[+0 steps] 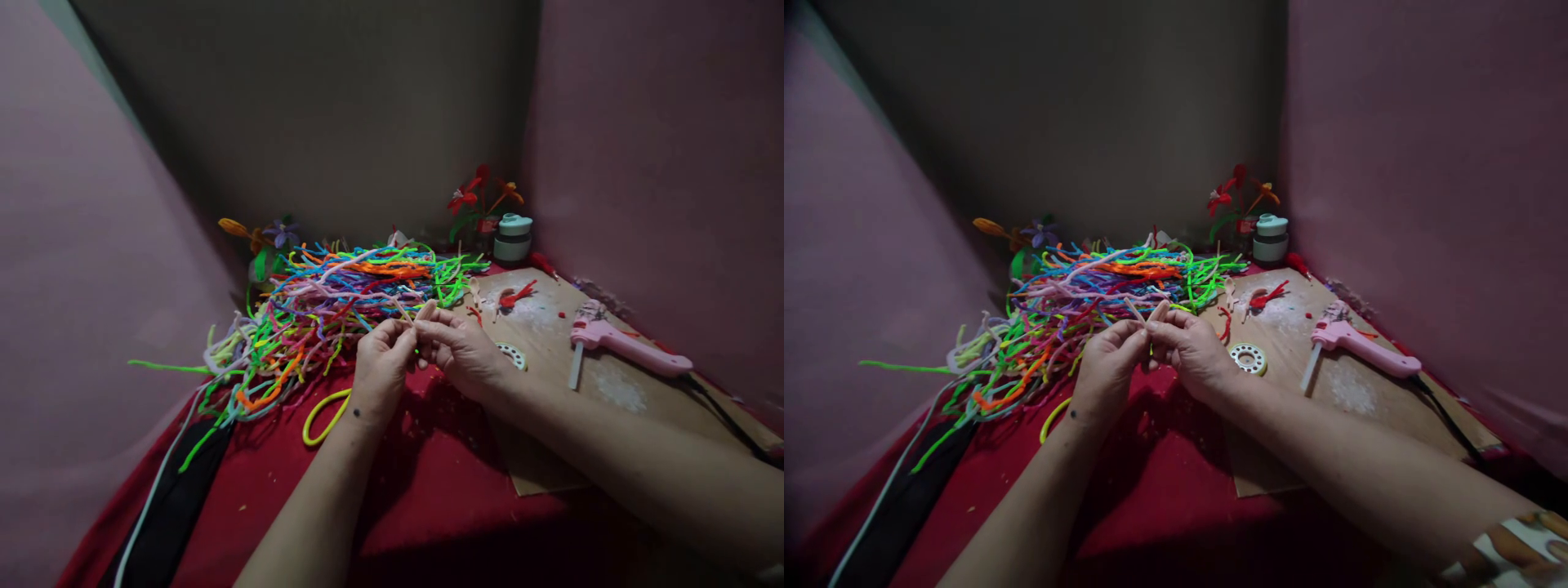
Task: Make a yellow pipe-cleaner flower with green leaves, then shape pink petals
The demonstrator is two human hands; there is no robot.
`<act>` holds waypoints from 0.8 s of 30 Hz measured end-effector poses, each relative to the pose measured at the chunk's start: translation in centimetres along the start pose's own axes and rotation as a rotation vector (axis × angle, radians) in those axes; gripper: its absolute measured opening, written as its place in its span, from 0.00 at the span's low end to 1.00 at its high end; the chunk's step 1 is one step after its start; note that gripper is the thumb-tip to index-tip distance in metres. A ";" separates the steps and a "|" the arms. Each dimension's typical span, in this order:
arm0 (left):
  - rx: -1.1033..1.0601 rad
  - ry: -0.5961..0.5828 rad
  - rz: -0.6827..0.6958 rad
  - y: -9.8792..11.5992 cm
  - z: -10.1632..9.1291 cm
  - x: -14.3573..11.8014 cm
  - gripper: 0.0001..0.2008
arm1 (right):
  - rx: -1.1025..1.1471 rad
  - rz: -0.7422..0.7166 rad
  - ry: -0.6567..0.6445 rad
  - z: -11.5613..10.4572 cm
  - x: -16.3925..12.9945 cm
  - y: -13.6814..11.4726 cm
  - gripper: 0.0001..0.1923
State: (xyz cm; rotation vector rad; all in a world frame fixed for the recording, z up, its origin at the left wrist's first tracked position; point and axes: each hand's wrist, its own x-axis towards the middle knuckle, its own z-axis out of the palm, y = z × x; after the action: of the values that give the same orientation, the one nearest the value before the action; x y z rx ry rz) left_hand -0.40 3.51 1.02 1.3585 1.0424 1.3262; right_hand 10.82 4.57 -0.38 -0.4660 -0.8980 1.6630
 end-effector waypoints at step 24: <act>0.415 0.055 0.226 1.9 -1.6 -0.1 0.05 | -0.571 0.079 -0.016 -0.3 -1.4 0.1 0.15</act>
State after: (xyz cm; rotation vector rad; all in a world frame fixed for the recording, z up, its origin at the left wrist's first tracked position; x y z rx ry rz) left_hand -2.07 3.14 2.82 1.7998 1.2806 1.3633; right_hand 11.33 3.36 -0.87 -0.8828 -1.3852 1.4650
